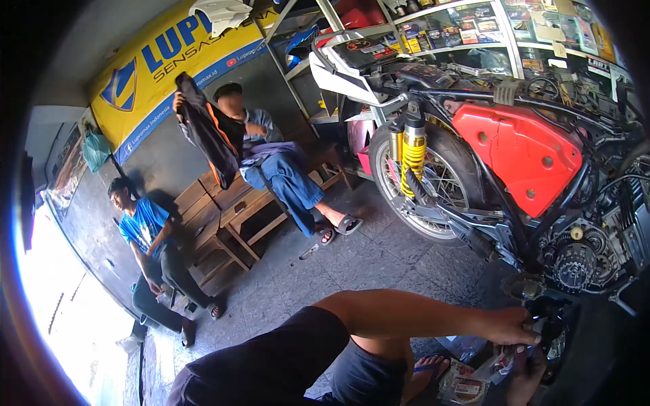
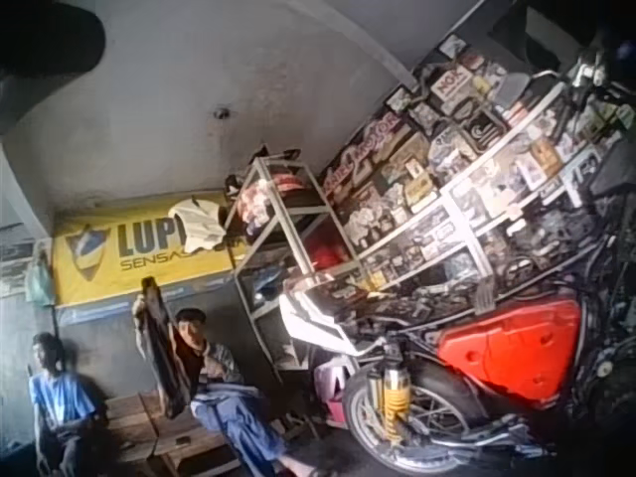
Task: The person unboxes new clutch plates, removes the worn ones from the motorcycle's engine assembly, and installs the new plates into the clutch basket by hand.
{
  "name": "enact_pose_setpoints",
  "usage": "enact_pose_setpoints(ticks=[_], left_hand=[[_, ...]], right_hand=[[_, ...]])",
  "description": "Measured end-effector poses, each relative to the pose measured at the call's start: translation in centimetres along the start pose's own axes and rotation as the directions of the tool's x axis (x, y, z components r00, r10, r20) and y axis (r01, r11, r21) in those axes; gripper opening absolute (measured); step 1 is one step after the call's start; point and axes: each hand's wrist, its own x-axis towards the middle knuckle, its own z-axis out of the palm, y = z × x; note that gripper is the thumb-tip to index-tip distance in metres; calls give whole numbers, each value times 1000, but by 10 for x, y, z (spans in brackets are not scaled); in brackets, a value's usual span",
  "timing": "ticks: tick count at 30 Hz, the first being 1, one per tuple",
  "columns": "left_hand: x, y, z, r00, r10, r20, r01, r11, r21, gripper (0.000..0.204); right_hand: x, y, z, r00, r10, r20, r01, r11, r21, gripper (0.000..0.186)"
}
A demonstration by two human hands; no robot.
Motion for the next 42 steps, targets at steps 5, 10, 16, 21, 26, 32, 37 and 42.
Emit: enact_pose_setpoints(ticks=[5, 10, 16, 21, 26, 32, 37, 42], left_hand=[[21, -16, 6, 985, 159, -61, -148, 977, 155, 39], [12, -6, 5, 996, 29, -87, -21, 995, 94, 34], [25, -21, 7, 993, 85, -81, -71, 984, 161, 27], [16, -12, 5, 998, -50, -50, 47, 998, -52, 23], [78, -78, 6, 937, 343, -58, -315, 907, 279, 27], [13, -4, 2, 972, 168, -165, -150, 982, 116, 28], [14, -16, 2, 994, 68, -81, -63, 996, 63, 29], [28, -30, 2, 984, 150, -95, -148, 988, 37, 27]], right_hand=[[18, 7, -2, 944, -251, 214, 256, 967, 4, 34], [27, 34, -2, 952, -238, 191, 227, 971, 76, 23], [43, 78, -11, 941, -243, 234, 207, 964, 166, 11], [26, 30, 1, 946, -174, 272, 118, 970, 212, 22], [30, 12, 6, 967, -171, 188, 156, 983, 91, 23], [41, 16, 4, 974, -169, 149, 167, 986, 25, 24], [41, 15, 13, 968, -186, 170, 186, 982, 16, 25], [42, 17, 10, 970, -189, 154, 192, 981, -6, 26]])
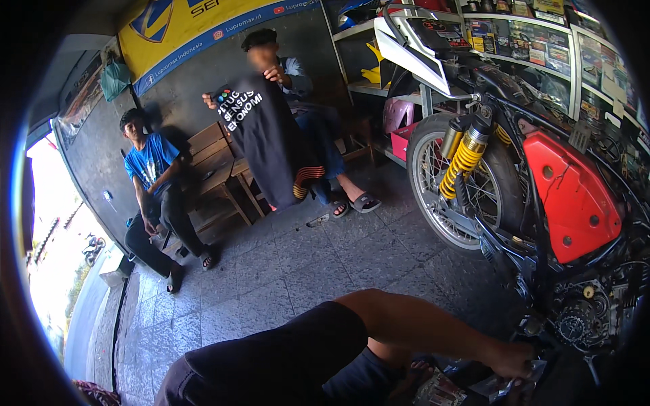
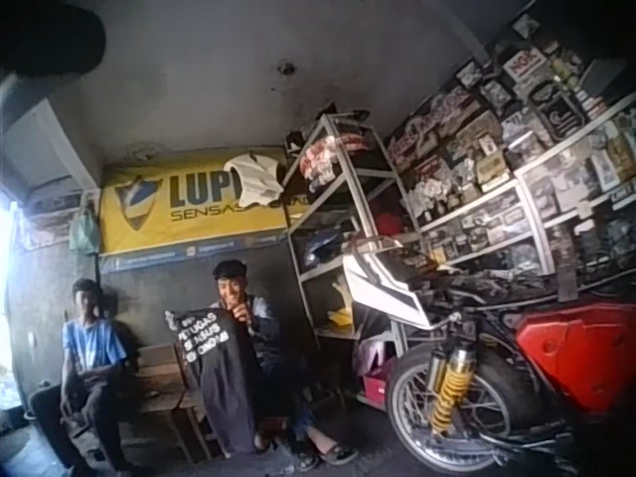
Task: The person unboxes new clutch plates, removes the worn ones from the motorcycle's engine assembly, and installs the new plates into the clutch basket by hand.
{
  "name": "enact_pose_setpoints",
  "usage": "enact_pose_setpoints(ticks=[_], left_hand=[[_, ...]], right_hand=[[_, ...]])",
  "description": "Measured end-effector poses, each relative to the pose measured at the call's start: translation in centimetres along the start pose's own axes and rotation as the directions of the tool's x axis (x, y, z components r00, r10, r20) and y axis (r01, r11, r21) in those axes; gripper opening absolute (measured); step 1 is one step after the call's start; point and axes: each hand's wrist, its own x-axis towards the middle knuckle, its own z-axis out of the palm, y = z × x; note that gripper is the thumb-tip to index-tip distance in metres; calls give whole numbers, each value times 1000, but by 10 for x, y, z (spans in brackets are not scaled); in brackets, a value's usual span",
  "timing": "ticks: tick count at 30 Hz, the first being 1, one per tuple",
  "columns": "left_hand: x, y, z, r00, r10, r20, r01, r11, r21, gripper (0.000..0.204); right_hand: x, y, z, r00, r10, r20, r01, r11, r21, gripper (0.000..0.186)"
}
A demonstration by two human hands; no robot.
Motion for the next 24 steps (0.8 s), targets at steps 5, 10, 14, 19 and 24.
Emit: enact_pose_setpoints(ticks=[5, 10, 14, 19, 24], left_hand=[[20, -23, 7, 942, 330, -54, -275, 857, 435, 20], [4, -16, -17, 922, 373, 104, -353, 702, 618, 23], [-2, -4, -24, 946, 255, 201, -312, 544, 779, 26], [-8, 8, -33, 941, 228, 250, -336, 549, 766, 22], [-4, -10, -31, 970, 206, 130, -238, 693, 681, 23]], right_hand=[[0, -5, -10, 999, -26, -38, 25, 999, -29, 27], [0, -3, -13, 998, -32, -55, 30, 999, -40, 28], [-1, -5, -20, 995, -52, -90, 46, 997, -69, 28], [2, -8, -26, 987, -84, -138, 69, 992, -108, 29], [0, -12, -25, 965, -184, -188, 146, 969, -199, 30]])
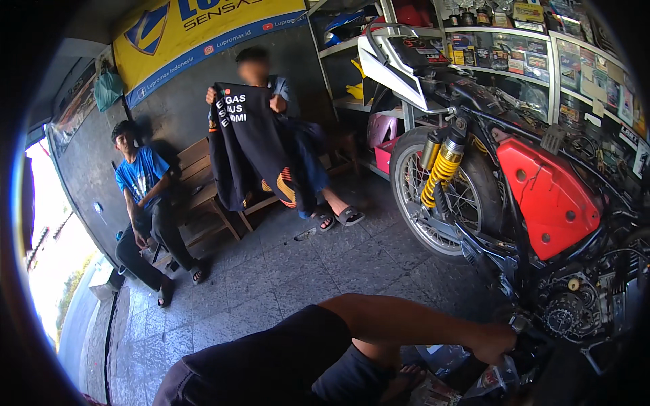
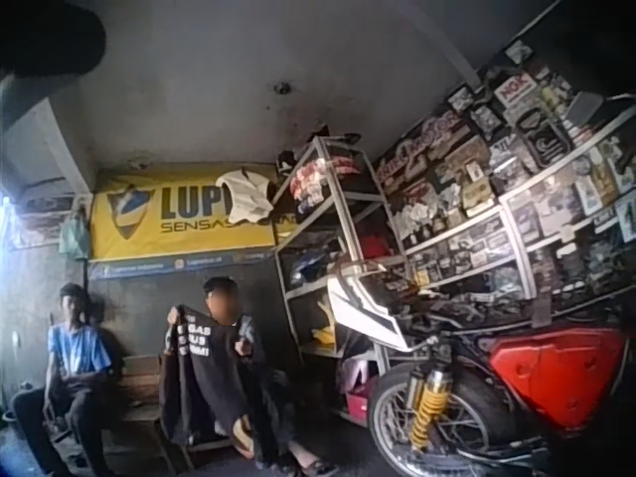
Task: The person unboxes new clutch plates, removes the worn ones from the motorcycle's engine assembly, and installs the new plates into the clutch basket by hand.
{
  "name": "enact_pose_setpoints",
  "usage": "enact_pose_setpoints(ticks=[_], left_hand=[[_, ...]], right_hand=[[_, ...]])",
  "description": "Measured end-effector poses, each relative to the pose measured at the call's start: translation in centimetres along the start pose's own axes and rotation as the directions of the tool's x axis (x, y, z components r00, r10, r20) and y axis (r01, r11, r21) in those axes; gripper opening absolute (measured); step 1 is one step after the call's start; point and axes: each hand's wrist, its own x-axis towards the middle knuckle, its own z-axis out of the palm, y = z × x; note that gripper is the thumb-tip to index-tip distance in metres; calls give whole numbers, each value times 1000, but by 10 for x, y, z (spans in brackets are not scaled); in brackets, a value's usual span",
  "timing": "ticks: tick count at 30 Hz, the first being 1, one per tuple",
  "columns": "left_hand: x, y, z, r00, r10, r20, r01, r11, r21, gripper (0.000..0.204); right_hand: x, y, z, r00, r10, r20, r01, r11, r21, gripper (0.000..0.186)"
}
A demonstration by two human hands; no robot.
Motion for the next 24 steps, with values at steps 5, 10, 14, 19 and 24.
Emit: enact_pose_setpoints(ticks=[5, 10, 14, 19, 24], left_hand=[[2, 33, -2, 949, -170, -266, 51, 914, -402, 26], [11, 26, 14, 967, -156, -203, 113, 972, -208, 30], [-8, 61, -11, 986, -164, -30, 153, 963, -223, 29], [-6, 47, 17, 990, -126, -60, 118, 985, -123, 31], [0, 49, 19, 993, 68, -97, -80, 988, -133, 27]], right_hand=[[-4, 2, 7, 963, -268, -38, 254, 944, -213, 31], [-16, 6, 25, 911, -411, 44, 404, 864, -301, 33], [-21, 14, 23, 983, -128, 129, 134, 990, -39, 37], [-32, 22, 28, 946, 53, 321, -125, 970, 209, 42], [-34, 15, 19, 934, 85, 348, -208, 919, 334, 47]])
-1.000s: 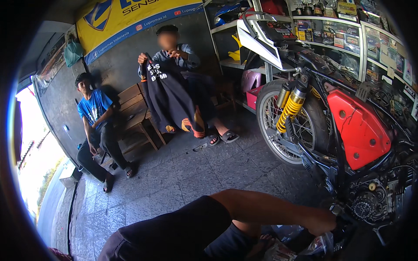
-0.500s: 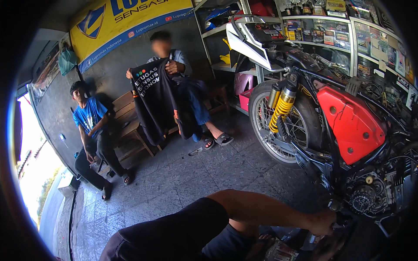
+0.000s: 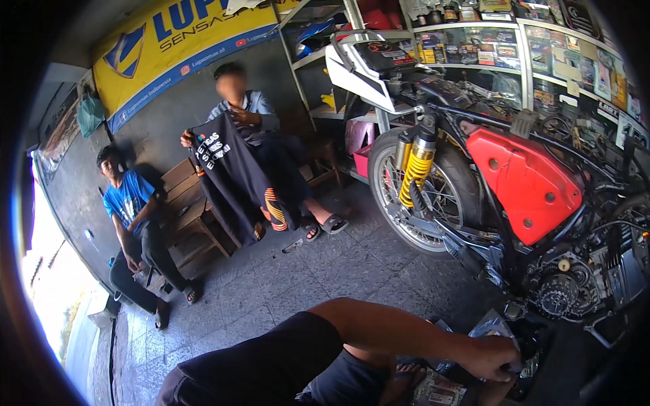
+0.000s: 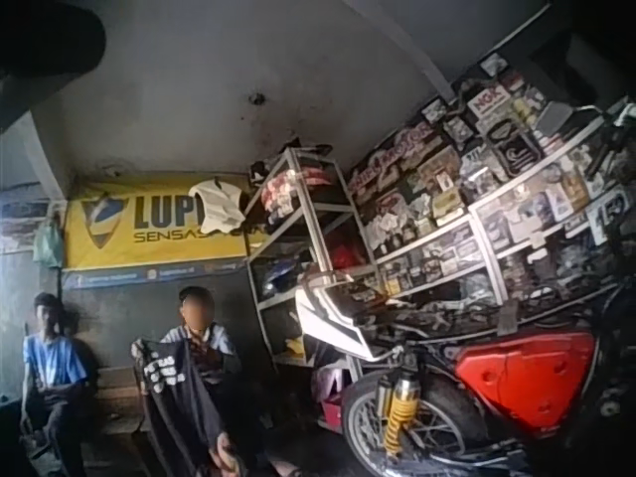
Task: The person unboxes new clutch plates, removes the worn ones from the motorcycle's engine assembly, and installs the new plates into the clutch basket by hand.
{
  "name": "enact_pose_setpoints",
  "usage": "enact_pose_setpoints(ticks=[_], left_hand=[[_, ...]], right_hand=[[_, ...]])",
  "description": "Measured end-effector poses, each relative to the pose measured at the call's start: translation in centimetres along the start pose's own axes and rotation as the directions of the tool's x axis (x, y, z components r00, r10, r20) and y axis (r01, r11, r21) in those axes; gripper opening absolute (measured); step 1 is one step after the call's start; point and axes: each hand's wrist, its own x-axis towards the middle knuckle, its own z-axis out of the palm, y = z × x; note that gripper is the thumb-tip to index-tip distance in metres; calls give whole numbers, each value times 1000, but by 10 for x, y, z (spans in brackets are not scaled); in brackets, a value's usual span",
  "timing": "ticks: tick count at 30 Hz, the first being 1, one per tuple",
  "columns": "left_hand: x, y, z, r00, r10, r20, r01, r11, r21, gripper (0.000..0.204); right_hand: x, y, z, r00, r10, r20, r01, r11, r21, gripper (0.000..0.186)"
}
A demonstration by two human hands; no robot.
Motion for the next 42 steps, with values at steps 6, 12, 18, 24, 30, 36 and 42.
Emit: enact_pose_setpoints(ticks=[6, 12, 18, 24, 30, 36, 42], left_hand=[[14, -42, -25, 941, 189, -280, -114, 958, 264, 27], [-1, -35, -55, 989, -130, -65, 113, 969, -221, 36], [4, -20, -56, 979, -204, -27, 202, 977, -76, 33], [-1, -36, -60, 901, -430, 57, 421, 833, -360, 31], [-5, -64, -54, 969, -235, 75, 247, 912, -329, 31], [0, -37, -49, 909, -357, 214, 415, 735, -536, 39], [0, -18, -47, 904, -349, 247, 412, 865, -285, 51]], right_hand=[[-11, -18, -23, 961, 120, -248, -110, 993, 54, 48], [-3, -32, -19, 947, 58, -317, -37, 997, 71, 25], [-9, -64, -32, 973, -30, -227, 0, 991, -130, 24], [-2, -87, -28, 938, -67, -341, 48, 997, -63, 27], [-3, -83, -35, 962, 74, -263, -73, 997, 14, 29], [0, -56, -22, 990, 13, -139, -20, 999, -51, 18], [-1, -64, -6, 966, -104, -236, 3, 919, -393, 27]])
